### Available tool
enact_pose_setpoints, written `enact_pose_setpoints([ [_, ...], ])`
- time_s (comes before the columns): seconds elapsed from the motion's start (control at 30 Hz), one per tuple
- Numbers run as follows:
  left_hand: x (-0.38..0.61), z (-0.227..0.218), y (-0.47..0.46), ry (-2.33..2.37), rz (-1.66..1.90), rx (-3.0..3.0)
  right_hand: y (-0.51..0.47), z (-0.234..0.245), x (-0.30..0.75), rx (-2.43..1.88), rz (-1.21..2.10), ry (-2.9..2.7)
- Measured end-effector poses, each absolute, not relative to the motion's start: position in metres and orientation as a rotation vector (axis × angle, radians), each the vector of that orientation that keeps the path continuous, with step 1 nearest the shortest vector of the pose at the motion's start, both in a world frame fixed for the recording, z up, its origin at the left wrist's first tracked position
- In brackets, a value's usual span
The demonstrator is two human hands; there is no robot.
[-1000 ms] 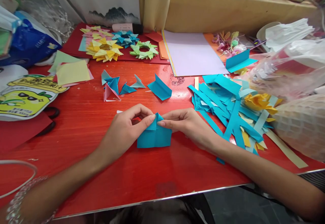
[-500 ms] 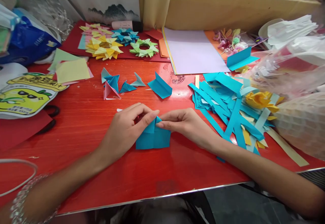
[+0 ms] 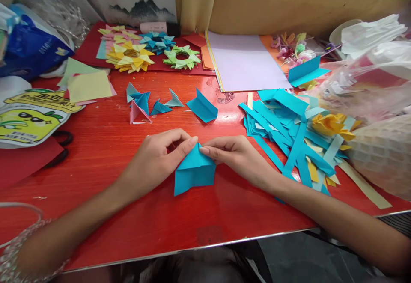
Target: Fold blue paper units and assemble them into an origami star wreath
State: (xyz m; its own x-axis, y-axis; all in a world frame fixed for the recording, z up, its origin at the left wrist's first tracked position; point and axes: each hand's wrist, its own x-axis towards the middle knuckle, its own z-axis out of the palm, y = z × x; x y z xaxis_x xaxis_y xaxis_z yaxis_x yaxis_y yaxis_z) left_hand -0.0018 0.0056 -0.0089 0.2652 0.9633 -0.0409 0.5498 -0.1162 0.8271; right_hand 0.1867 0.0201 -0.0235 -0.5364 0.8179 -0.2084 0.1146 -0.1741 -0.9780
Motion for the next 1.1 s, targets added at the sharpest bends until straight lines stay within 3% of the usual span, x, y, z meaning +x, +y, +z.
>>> enact_pose_setpoints([
  [0.5,-0.004,-0.012,0.007,1.374,0.618,1.805,0.023,-0.021,0.19,-1.131,1.63,-1.653],
  [0.77,-0.001,-0.012,0.003,1.374,0.732,1.918,0.017,-0.026,0.188,-1.123,1.491,-1.804],
  [0.97,-0.004,-0.009,0.003,1.485,0.978,1.607,0.02,-0.017,0.189,-1.12,1.619,-1.712],
  [1.1,-0.004,-0.011,0.004,1.472,1.075,1.514,0.024,-0.016,0.191,-1.148,1.493,-1.661],
])
